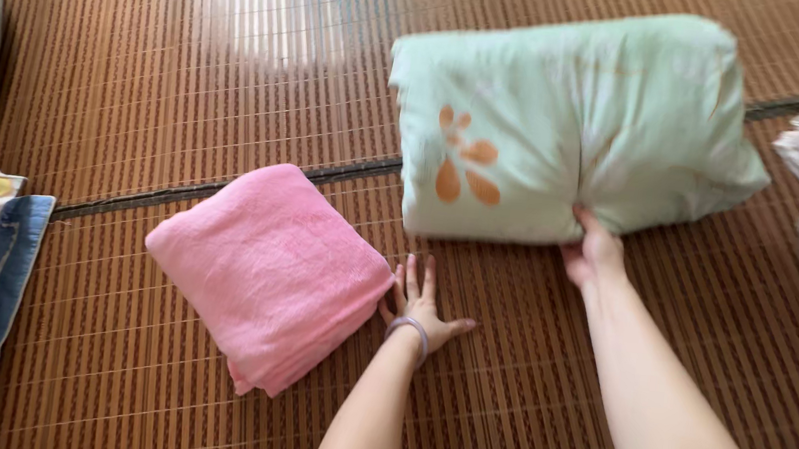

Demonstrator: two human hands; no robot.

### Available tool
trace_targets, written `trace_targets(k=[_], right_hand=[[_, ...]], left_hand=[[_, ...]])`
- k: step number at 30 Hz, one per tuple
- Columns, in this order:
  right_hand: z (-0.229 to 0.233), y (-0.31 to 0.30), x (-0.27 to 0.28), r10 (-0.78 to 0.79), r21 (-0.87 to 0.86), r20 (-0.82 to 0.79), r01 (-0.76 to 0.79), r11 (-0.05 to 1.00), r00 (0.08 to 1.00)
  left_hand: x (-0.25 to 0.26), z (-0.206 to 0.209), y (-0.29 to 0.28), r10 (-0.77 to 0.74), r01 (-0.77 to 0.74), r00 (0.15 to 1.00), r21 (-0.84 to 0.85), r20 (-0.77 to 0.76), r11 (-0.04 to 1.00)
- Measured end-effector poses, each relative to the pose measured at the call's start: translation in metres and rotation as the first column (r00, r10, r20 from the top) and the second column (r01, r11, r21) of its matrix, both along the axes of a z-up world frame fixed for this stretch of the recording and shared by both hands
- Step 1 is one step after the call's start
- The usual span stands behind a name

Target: The person stacks folded bedding on a shelf and places folded garments into a wardrobe before organizing smaller items and a hair dryer into a lower drawer.

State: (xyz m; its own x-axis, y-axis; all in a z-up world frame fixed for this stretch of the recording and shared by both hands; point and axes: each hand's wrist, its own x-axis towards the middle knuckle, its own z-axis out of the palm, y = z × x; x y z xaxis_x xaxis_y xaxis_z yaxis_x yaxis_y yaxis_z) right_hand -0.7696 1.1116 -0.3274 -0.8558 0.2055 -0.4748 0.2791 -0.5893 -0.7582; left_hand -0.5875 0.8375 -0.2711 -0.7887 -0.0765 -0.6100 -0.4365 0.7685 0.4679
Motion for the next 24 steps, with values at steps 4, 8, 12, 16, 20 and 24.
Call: trace_targets(k=[4, 8, 12, 16, 20, 24], right_hand=[[-0.006, 0.054, 0.114, 0.156, 0.016, -0.017, -0.156, 0.988, 0.988], [-0.007, 0.086, 0.25, 0.144, 0.17, 0.182, -0.175, 0.97, 0.973], [0.002, 0.106, 0.368, 0.182, 0.108, 0.334, -0.23, 0.967, 0.925], [0.018, 0.116, 0.425, 0.193, -0.01, 0.379, -0.205, 0.979, 0.905], [0.065, 0.101, 0.428, -0.076, -0.072, 0.454, 0.122, 0.99, 0.887], [0.09, 0.096, 0.427, -0.1, -0.07, 0.342, 0.131, 0.989, 0.934]], left_hand=[[0.017, -0.059, -0.002, 0.14, -0.092, 0.904, 0.136, -0.403, 0.986], [0.082, -0.1, -0.019, 0.641, -0.12, 0.767, 0.974, -0.032, 0.192], [0.131, -0.046, -0.007, 0.583, -0.392, 0.736, 0.919, 0.345, -0.049], [0.103, 0.012, 0.001, 0.532, -0.503, 0.806, 0.777, 0.261, 0.38], [0.124, 0.034, 0.026, 0.351, -0.542, 0.808, 0.831, 0.474, 0.124], [0.171, 0.084, 0.049, 0.319, -0.507, 0.82, 0.862, 0.475, 0.018]])
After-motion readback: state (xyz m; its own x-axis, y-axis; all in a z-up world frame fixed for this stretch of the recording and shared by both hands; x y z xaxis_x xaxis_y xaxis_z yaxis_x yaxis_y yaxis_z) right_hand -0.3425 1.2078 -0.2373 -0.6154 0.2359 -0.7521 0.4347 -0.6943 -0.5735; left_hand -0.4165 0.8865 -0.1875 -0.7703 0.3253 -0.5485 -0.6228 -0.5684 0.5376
